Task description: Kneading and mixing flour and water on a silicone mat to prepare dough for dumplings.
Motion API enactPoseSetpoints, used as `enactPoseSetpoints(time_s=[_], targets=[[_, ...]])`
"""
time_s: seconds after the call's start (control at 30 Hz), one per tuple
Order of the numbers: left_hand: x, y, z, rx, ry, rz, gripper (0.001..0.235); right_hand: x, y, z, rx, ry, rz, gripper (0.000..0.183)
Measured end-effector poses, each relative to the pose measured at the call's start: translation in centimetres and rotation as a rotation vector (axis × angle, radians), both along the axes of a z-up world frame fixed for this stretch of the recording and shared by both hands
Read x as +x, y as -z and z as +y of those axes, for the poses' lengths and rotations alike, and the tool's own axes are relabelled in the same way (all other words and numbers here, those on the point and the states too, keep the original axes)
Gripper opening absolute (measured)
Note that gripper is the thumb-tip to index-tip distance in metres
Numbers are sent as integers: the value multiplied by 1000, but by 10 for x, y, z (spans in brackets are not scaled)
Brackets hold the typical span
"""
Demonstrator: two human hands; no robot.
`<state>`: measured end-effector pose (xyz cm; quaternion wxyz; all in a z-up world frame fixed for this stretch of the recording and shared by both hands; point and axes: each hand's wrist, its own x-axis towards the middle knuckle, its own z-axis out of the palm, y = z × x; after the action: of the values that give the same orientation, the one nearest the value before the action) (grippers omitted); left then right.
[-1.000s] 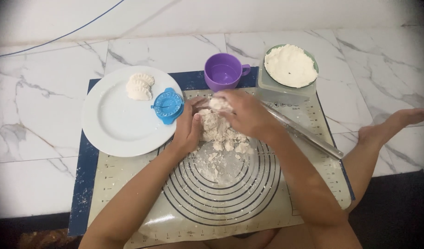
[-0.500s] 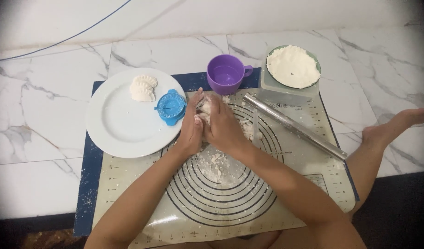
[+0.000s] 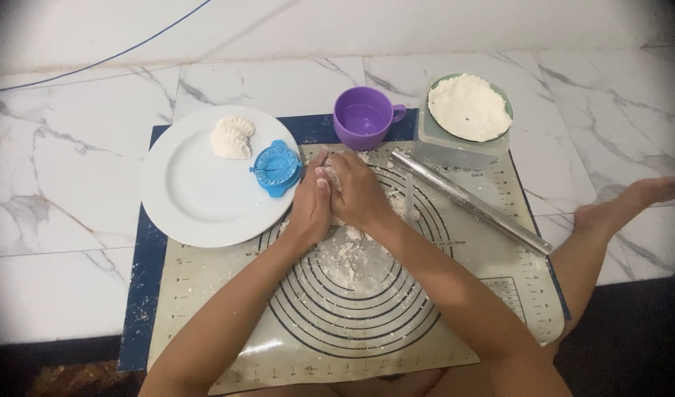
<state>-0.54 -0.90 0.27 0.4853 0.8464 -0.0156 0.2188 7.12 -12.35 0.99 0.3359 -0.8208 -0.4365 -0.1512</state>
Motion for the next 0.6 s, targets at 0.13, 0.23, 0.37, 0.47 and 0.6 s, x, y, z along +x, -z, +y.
enactPoseSetpoints(time_s=[0.13,0.23,0.37,0.47,0.6], targets=[[-1,0,-6,-63,-66,70,73,1,-3,4,0,34,21,34],[5,16,-4,-93,-154,62,63,1,-10,5,-1,28,62,34],[14,18,-4,-41,-207,-21,54,8,-7,8,54,22,50,34],[16,23,-5,-20,-237,-64,49,6,-11,10,102,44,60,38],[15,19,-6,-8,-258,-72,47,8,-14,13,190,59,79,45]])
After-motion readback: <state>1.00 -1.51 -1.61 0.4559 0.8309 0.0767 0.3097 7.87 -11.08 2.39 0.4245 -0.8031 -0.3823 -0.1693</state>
